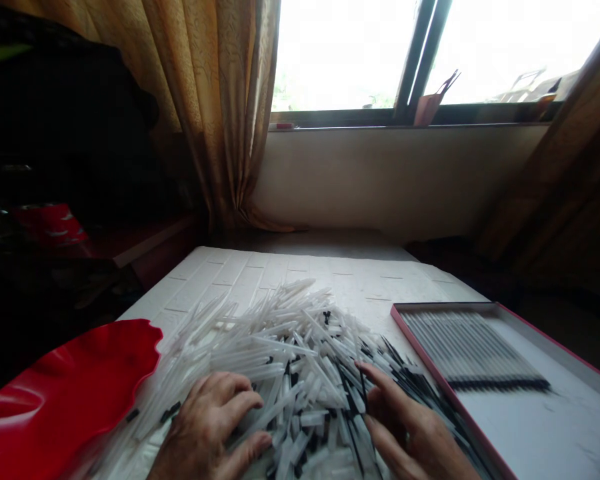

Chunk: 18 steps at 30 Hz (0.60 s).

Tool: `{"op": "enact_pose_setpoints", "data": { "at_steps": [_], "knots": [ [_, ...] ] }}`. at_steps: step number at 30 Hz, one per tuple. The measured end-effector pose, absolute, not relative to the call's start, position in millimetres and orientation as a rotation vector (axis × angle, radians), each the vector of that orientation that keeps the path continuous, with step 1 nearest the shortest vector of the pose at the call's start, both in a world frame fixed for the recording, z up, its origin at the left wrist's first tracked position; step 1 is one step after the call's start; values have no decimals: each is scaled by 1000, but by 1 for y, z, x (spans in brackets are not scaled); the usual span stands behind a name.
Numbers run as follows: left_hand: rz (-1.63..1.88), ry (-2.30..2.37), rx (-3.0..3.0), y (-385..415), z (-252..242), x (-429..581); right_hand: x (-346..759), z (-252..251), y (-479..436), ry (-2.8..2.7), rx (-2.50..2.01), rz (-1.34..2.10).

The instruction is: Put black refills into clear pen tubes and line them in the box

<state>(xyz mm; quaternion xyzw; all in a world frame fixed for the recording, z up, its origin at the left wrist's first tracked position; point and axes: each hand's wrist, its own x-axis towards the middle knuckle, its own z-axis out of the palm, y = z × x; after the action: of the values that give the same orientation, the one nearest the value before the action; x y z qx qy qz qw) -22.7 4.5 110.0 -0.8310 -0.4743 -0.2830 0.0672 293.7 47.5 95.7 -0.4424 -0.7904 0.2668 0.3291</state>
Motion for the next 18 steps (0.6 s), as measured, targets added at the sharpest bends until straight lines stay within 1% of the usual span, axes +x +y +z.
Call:
{"op": "enact_pose_setpoints", "data": {
  "at_steps": [7,9,11,14,16,18],
  "knots": [
    [-833,-1416,-2454,2,118,-12,291,106,44,-2048,-1104,655],
    [-895,-1401,-2397,1,121,-12,289,110,43,-2045,-1121,643],
    [-1002,-1423,-2345,-1,122,-12,288,114,42,-2042,-1136,635],
    [-1216,-1619,-2385,-5,120,-11,289,115,42,-2029,-1140,644],
    [-1444,-1705,-2491,-7,121,-9,290,114,42,-1994,-1147,637],
    [-1721,-1687,-2623,-8,124,-8,291,113,42,-1968,-1159,625]
  ]
}}
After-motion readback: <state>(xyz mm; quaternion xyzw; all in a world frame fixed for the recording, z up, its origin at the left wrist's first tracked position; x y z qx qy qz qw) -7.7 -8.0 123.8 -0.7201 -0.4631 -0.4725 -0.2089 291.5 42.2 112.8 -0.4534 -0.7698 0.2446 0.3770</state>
